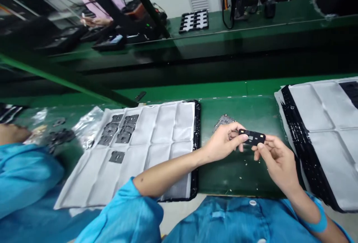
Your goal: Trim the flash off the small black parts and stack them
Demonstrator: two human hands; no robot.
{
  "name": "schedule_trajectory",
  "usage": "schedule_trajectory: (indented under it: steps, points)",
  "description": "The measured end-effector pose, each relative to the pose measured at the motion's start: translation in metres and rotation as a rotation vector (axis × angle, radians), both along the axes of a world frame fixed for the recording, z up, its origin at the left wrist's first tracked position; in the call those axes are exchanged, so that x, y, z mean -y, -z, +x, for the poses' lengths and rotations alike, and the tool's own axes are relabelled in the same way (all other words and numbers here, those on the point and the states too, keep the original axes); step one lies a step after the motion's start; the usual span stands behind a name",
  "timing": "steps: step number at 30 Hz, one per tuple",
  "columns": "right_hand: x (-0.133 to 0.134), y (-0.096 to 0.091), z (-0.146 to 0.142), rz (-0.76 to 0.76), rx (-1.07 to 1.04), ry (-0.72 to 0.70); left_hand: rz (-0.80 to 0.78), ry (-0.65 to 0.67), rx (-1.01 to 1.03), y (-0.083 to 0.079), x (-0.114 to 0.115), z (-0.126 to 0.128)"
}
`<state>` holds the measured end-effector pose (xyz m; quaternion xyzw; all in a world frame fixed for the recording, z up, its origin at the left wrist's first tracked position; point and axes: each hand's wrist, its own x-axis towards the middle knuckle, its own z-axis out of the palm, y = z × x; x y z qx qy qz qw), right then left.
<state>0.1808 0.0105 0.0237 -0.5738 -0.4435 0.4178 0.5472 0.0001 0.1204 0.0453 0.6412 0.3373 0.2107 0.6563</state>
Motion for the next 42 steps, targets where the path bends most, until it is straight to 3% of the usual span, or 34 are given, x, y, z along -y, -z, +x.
schedule_trajectory:
  steps: [5,14,23,34,42]
  points:
    - [0.000,0.001,0.001,-0.038,0.037,-0.013,-0.043,0.010,-0.002,-0.002,0.007,0.000]
    - [-0.003,0.020,-0.001,-0.025,-0.075,0.015,0.111,-0.053,0.117,0.002,0.018,0.000]
    - [-0.003,0.021,-0.007,0.047,-0.189,-0.001,0.170,-0.080,0.171,0.009,0.023,0.001]
    - [-0.001,0.030,-0.010,0.025,-0.228,0.027,0.083,-0.114,0.194,0.013,0.029,0.001]
    - [0.001,0.027,-0.009,-0.006,-0.240,0.010,0.077,-0.120,0.179,0.015,0.030,-0.001]
